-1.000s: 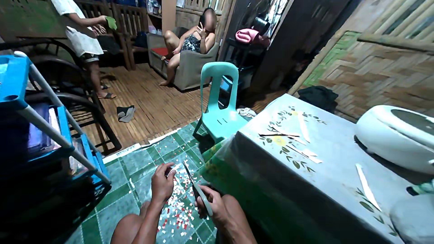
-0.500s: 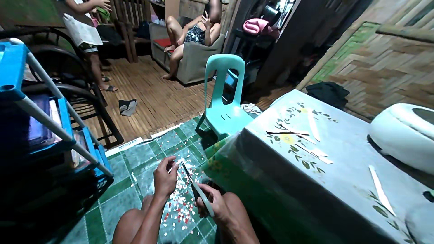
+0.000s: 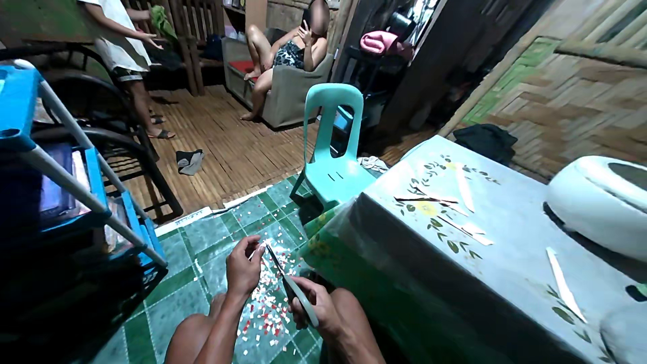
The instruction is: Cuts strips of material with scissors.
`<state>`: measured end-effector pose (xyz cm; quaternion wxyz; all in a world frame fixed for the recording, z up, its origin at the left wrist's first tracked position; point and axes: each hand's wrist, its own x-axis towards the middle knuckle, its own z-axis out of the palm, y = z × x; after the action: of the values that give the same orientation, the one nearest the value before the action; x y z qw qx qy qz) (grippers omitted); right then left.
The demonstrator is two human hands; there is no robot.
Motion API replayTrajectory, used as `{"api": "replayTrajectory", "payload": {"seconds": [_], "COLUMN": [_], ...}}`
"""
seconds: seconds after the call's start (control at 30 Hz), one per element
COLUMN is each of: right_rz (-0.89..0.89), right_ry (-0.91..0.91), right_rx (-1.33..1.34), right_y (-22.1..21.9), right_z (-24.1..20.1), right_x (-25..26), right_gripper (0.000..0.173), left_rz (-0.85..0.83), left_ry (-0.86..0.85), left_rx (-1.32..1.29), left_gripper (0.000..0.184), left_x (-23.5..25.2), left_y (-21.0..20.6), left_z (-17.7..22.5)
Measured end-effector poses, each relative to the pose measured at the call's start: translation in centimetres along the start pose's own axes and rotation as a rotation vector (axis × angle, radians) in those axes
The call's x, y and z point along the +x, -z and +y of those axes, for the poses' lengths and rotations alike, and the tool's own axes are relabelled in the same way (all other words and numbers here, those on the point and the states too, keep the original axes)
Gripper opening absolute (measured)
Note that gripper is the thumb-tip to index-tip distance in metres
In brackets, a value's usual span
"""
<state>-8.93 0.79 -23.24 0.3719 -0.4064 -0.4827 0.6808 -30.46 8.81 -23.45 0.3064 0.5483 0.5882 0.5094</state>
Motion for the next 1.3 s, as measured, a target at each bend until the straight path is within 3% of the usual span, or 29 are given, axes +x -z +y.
{"api": "replayTrajectory", "payload": {"seconds": [1.3], "right_rz": [-0.016], "right_ry": [-0.012], "right_rx": [-0.009], "right_y": [0.02], "right_z": [0.06], "right_x": [-0.03], "right_gripper": [0.063], "left_rz": [-0.024], "left_ry": [0.069], "left_rx": [0.098], "left_gripper": [0.014], "left_x": [0.06], "left_y": [0.88], "left_z": [-0.34]}}
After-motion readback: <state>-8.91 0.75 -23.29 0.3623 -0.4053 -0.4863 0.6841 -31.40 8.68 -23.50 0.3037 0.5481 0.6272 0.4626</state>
